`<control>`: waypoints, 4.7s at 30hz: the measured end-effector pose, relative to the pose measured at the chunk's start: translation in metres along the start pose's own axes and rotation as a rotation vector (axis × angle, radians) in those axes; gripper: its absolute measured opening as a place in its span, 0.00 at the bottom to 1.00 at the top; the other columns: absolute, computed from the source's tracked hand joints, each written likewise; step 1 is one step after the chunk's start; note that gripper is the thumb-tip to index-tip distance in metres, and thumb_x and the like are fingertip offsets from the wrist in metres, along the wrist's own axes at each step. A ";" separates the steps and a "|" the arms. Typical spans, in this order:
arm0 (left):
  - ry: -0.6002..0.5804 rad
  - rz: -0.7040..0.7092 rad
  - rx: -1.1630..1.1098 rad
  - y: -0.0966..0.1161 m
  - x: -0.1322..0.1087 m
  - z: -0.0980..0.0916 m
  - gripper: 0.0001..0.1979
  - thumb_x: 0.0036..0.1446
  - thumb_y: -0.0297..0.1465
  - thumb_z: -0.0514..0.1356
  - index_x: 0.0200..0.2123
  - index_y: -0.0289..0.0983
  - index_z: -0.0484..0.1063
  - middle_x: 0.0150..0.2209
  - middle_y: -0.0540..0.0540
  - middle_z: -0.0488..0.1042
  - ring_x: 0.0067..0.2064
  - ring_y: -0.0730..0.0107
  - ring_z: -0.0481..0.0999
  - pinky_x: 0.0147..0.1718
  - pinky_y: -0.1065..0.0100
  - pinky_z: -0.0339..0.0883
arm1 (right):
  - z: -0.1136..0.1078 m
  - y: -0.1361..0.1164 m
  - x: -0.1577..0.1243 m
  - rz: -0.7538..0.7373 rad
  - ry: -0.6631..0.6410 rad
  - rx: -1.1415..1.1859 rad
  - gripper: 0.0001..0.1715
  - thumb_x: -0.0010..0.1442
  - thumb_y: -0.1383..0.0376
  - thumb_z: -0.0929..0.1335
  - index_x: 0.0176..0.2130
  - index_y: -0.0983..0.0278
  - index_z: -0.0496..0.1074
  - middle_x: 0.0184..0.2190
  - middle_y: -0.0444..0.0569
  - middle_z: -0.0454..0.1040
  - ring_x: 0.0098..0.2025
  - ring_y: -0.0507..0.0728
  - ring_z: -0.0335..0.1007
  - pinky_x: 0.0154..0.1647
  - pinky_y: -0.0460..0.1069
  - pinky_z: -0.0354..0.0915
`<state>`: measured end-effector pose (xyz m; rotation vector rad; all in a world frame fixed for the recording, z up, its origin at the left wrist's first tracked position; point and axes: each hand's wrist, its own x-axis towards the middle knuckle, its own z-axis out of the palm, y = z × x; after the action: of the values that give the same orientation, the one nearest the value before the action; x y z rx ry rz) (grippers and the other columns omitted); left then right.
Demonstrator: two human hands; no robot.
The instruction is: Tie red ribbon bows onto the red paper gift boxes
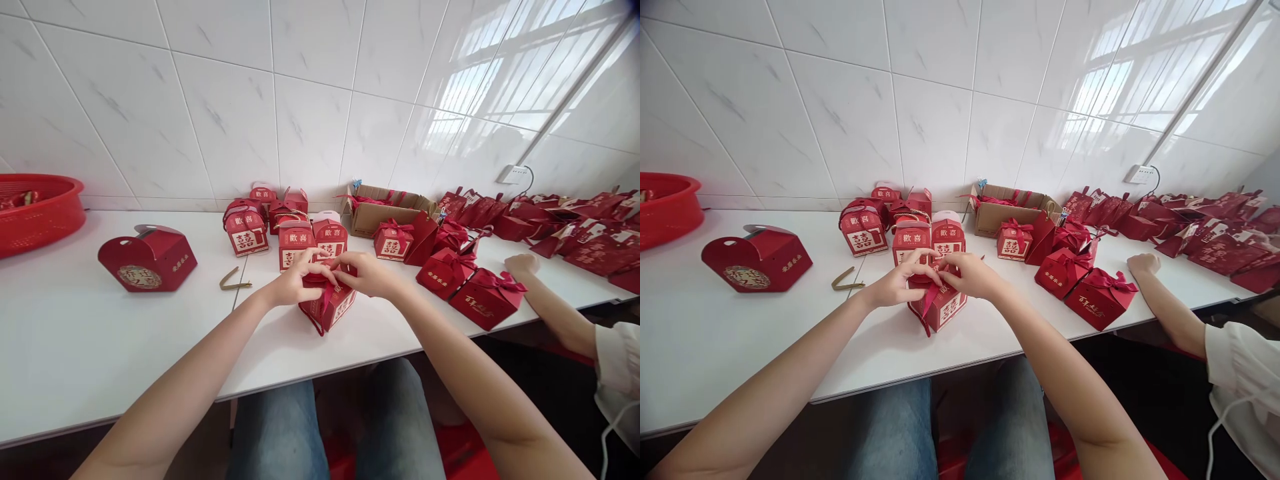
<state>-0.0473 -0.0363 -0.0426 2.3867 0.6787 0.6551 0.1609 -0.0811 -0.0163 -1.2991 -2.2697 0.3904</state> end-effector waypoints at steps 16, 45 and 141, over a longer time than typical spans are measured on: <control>0.029 0.058 -0.003 -0.014 0.001 -0.011 0.10 0.51 0.39 0.64 0.30 0.38 0.75 0.51 0.43 0.63 0.55 0.57 0.63 0.58 0.54 0.55 | -0.017 0.007 -0.017 0.311 0.013 -0.013 0.19 0.62 0.52 0.60 0.32 0.62 0.69 0.18 0.41 0.65 0.21 0.50 0.56 0.23 0.46 0.50; -0.190 -0.070 -0.186 0.000 -0.001 -0.010 0.10 0.44 0.35 0.68 0.22 0.35 0.75 0.24 0.49 0.72 0.28 0.73 0.69 0.31 0.70 0.61 | 0.006 0.006 0.010 0.180 0.066 -0.279 0.12 0.64 0.59 0.59 0.31 0.61 0.62 0.24 0.45 0.67 0.26 0.54 0.60 0.27 0.46 0.48; -0.517 -0.086 -0.418 -0.022 0.004 0.058 0.26 0.50 0.38 0.64 0.51 0.35 0.66 0.28 0.52 0.66 0.29 0.74 0.63 0.31 0.69 0.58 | 0.066 0.072 -0.172 0.631 0.930 0.246 0.57 0.42 0.54 0.75 0.62 0.57 0.47 0.59 0.56 0.58 0.57 0.66 0.61 0.56 0.63 0.60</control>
<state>-0.0172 -0.0402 -0.0969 1.9978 0.3706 0.1077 0.2499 -0.1935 -0.1521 -1.5909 -1.0057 0.1882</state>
